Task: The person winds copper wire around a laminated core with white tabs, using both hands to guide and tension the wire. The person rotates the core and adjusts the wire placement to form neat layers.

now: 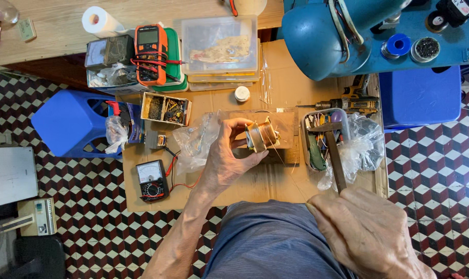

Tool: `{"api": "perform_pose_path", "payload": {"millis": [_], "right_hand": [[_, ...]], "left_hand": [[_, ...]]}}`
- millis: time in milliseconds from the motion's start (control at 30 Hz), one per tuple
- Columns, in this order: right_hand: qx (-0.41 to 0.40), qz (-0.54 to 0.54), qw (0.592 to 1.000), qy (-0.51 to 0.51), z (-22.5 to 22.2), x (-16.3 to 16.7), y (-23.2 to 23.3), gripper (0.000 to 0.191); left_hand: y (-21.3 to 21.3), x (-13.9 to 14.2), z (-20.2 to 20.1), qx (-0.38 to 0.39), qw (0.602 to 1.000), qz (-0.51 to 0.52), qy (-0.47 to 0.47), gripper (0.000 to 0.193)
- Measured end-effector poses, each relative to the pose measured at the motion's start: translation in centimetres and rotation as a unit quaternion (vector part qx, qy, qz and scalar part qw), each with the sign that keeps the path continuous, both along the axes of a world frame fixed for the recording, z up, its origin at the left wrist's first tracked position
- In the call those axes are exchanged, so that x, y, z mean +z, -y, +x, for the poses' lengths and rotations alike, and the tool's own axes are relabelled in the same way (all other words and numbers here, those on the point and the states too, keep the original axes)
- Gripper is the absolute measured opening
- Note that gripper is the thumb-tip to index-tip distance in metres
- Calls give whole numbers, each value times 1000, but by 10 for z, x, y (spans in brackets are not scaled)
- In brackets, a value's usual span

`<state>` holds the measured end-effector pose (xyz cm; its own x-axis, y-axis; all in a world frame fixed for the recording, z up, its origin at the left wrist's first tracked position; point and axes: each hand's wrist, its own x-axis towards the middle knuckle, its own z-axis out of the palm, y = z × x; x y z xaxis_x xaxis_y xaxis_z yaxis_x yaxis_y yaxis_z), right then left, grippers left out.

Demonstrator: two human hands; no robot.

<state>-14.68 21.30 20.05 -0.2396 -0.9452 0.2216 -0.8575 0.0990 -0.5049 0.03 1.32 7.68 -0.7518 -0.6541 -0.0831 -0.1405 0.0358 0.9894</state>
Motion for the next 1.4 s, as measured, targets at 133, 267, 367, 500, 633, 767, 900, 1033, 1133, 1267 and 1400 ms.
{"api": "perform_pose_path", "payload": {"millis": [133, 267, 367, 500, 633, 767, 900, 1033, 1133, 1267, 1400], "right_hand": [[8, -4, 1000, 19, 4, -9, -1, 17], [5, 2, 1000, 27, 7, -21, -1, 17], [-8, 7, 999, 40, 11, -30, -3, 15], [-28, 25, 997, 61, 13, -45, -5, 12], [-42, 26, 994, 94, 12, -56, -7, 11], [-48, 13, 995, 92, 13, -65, -5, 8], [-67, 25, 992, 108, 14, -70, -2, 7], [-81, 13, 989, 122, 14, -74, 0, 8], [-104, 18, 978, 177, 15, -79, 4, 9], [-133, 53, 955, 260, 14, -84, 8, 15], [-152, 77, 948, 270, 14, -84, 11, 19]], "left_hand": [[1, -6, -3, 1, 999, 36, -17, 62], [3, -10, -7, 12, 992, 106, -70, 63], [5, -6, -6, 19, 985, 159, -58, 67], [8, 2, -4, 23, 983, 183, -29, 71], [8, 7, -6, 33, 980, 194, -7, 73], [7, 8, -9, 53, 977, 204, 18, 73], [6, 9, -11, 68, 972, 224, 32, 74], [5, 11, -12, 76, 965, 249, 4, 75], [5, 15, -10, 77, 950, 303, -10, 76], [3, 23, -8, 67, 932, 353, -35, 73], [-1, 30, -7, 51, 924, 373, -71, 69]]}}
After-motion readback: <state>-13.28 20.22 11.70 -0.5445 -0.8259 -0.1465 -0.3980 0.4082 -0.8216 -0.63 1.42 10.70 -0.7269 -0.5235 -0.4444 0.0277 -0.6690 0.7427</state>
